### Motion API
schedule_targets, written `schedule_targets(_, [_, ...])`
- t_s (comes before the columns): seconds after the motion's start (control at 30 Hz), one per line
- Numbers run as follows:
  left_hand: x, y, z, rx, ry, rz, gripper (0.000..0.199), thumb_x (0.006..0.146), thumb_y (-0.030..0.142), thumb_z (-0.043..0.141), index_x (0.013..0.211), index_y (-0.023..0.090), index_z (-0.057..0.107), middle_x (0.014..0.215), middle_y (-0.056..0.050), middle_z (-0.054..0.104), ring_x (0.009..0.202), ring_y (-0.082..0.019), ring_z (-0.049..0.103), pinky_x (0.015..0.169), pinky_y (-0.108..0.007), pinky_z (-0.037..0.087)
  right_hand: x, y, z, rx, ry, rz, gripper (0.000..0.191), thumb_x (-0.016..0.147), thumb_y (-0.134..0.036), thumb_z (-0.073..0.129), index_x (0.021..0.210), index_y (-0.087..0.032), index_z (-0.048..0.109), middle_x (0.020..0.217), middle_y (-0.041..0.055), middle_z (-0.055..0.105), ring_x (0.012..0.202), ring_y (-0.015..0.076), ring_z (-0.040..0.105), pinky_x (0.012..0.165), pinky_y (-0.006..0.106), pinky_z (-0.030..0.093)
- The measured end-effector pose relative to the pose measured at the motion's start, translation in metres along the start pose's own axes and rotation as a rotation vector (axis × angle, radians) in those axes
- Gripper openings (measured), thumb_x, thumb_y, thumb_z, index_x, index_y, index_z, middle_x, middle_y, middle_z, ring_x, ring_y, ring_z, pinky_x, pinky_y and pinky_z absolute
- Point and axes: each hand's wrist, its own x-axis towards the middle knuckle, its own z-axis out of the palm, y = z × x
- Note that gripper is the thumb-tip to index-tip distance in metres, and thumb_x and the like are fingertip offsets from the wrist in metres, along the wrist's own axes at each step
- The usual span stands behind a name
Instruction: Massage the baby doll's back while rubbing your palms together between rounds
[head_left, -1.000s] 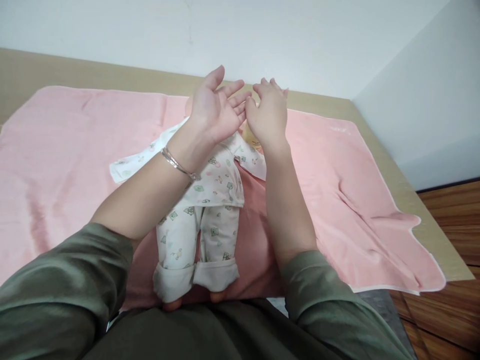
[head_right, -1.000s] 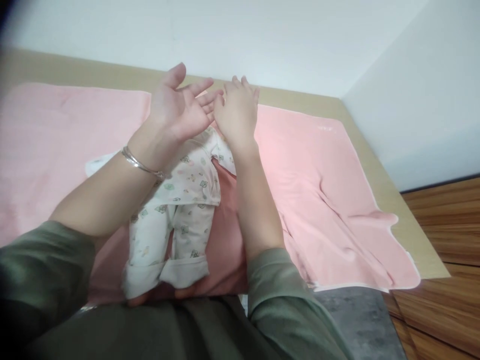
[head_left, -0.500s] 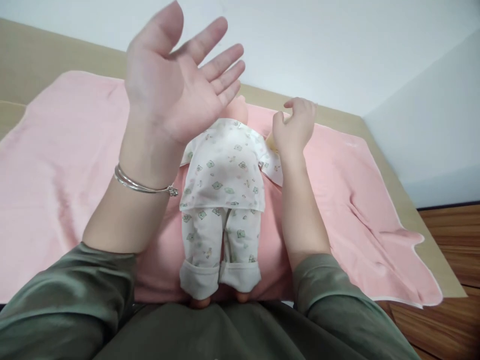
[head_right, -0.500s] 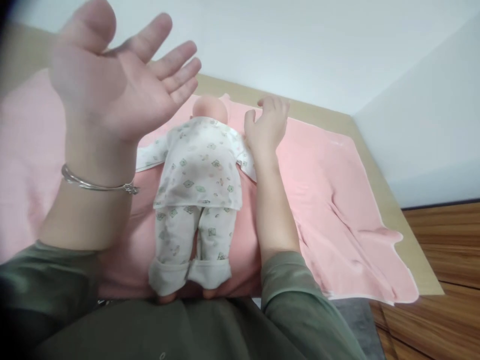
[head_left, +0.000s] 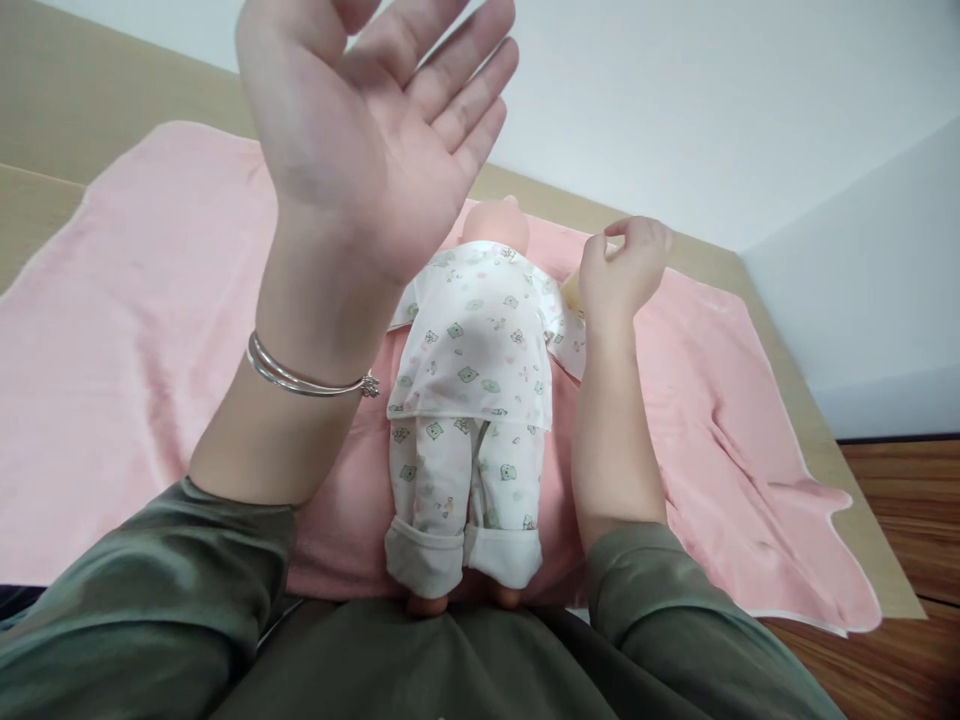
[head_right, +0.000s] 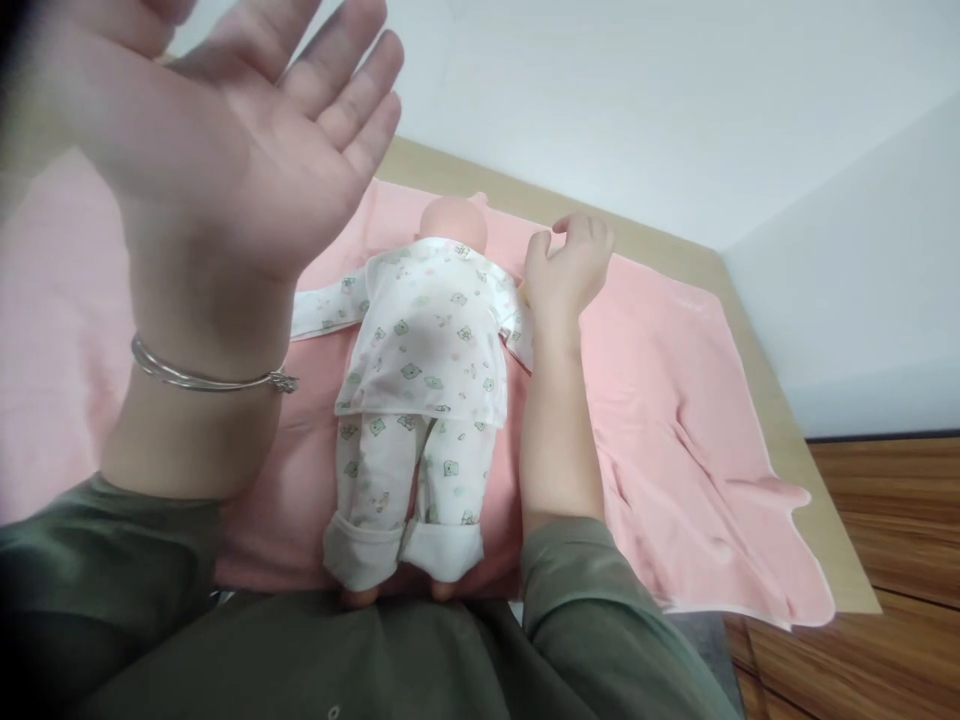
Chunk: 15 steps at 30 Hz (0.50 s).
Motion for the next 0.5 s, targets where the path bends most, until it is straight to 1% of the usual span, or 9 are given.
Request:
schedule_targets(0.1, [-0.004, -0.007, 0.007, -0.160, 0.054, -0.095, 0.061, 0.114, 0.036, 0.015, 0.144, 0.004, 0.058, 0.151, -0.011, 0.060, 0.136, -0.020, 0.065, 0.108, -0.026, 0.052, 0.002, 0.011, 0.006, 0.036, 0.009, -0.039, 0.017, 0.093, -0.026, 0.047, 0.101, -0.022, 0.061, 0.113, 0.0113, 0.064, 0.127, 0.0338, 0.059, 0.113, 0.062, 0.048])
schedule_targets(0.2, [-0.004, -0.015, 0.008, -0.127, 0.073, -0.190, 0.047, 0.114, 0.030, 0.031, 0.138, 0.002, 0.061, 0.152, -0.015, 0.060, 0.139, -0.026, 0.065, 0.111, -0.031, 0.054, 0.006, 0.011, -0.001, 0.096, -0.034, -0.070, 0.020, 0.093, -0.026, 0.050, 0.107, -0.023, 0.065, 0.128, 0.0125, 0.068, 0.137, 0.0331, 0.055, 0.122, 0.067, 0.041])
schedule_targets(0.27, [-0.002, -0.020, 0.006, -0.086, 0.027, -0.259, 0.046, 0.109, 0.027, 0.040, 0.145, 0.002, 0.056, 0.151, -0.019, 0.062, 0.144, -0.029, 0.063, 0.117, -0.036, 0.054, 0.007, 0.002, -0.021, 0.124, -0.145, -0.028, 0.026, 0.092, -0.026, 0.055, 0.115, -0.023, 0.067, 0.149, 0.0135, 0.063, 0.152, 0.0334, 0.045, 0.130, 0.072, 0.028])
schedule_targets(0.33, [0.001, -0.024, 0.004, -0.092, -0.030, -0.338, 0.061, 0.105, 0.031, 0.045, 0.159, 0.003, 0.042, 0.155, -0.022, 0.059, 0.148, -0.033, 0.060, 0.124, -0.042, 0.051, 0.006, -0.013, -0.049, 0.130, -0.260, 0.031, 0.036, 0.090, -0.024, 0.061, 0.125, -0.022, 0.067, 0.165, 0.0148, 0.052, 0.164, 0.0357, 0.031, 0.132, 0.079, 0.008])
schedule_targets(0.37, [0.001, -0.025, 0.004, -0.099, -0.040, -0.382, 0.068, 0.104, 0.035, 0.044, 0.164, 0.004, 0.034, 0.159, -0.021, 0.057, 0.150, -0.033, 0.057, 0.127, -0.044, 0.049, 0.004, -0.022, -0.064, 0.124, -0.266, 0.042, 0.040, 0.088, -0.022, 0.063, 0.128, -0.020, 0.067, 0.170, 0.0166, 0.046, 0.168, 0.0364, 0.026, 0.131, 0.080, -0.003])
schedule_targets(0.4, [0.002, -0.027, 0.004, -0.102, -0.046, -0.419, 0.072, 0.105, 0.037, 0.041, 0.168, 0.006, 0.028, 0.162, -0.020, 0.054, 0.153, -0.034, 0.054, 0.128, -0.044, 0.047, 0.002, -0.030, -0.078, 0.125, -0.227, -0.017, 0.042, 0.089, -0.022, 0.063, 0.130, -0.019, 0.067, 0.172, 0.0176, 0.043, 0.169, 0.0357, 0.024, 0.131, 0.077, -0.009])
schedule_targets(0.43, [0.001, -0.029, 0.005, -0.097, -0.051, -0.447, 0.073, 0.106, 0.041, 0.038, 0.170, 0.007, 0.024, 0.165, -0.019, 0.050, 0.154, -0.034, 0.051, 0.128, -0.044, 0.047, -0.001, -0.039, -0.090, 0.155, -0.202, -0.092, 0.041, 0.093, -0.022, 0.059, 0.134, -0.020, 0.064, 0.174, 0.0158, 0.039, 0.169, 0.0326, 0.023, 0.133, 0.074, -0.010])
schedule_targets(0.47, [0.000, -0.030, 0.007, -0.094, -0.071, -0.469, 0.074, 0.108, 0.044, 0.034, 0.170, 0.007, 0.022, 0.167, -0.018, 0.048, 0.156, -0.033, 0.049, 0.127, -0.043, 0.047, -0.005, -0.047, -0.099, 0.191, -0.198, -0.159, 0.041, 0.097, -0.022, 0.055, 0.137, -0.021, 0.062, 0.175, 0.0146, 0.038, 0.169, 0.0296, 0.025, 0.136, 0.071, -0.006])
schedule_targets(0.5, [-0.002, -0.032, 0.008, -0.107, -0.117, -0.488, 0.075, 0.110, 0.048, 0.029, 0.170, 0.004, 0.018, 0.168, -0.019, 0.047, 0.157, -0.033, 0.046, 0.127, -0.042, 0.046, -0.009, -0.055, -0.105, 0.213, -0.226, -0.235, 0.045, 0.100, -0.024, 0.052, 0.144, -0.021, 0.058, 0.176, 0.0139, 0.036, 0.169, 0.0271, 0.025, 0.137, 0.068, -0.004])
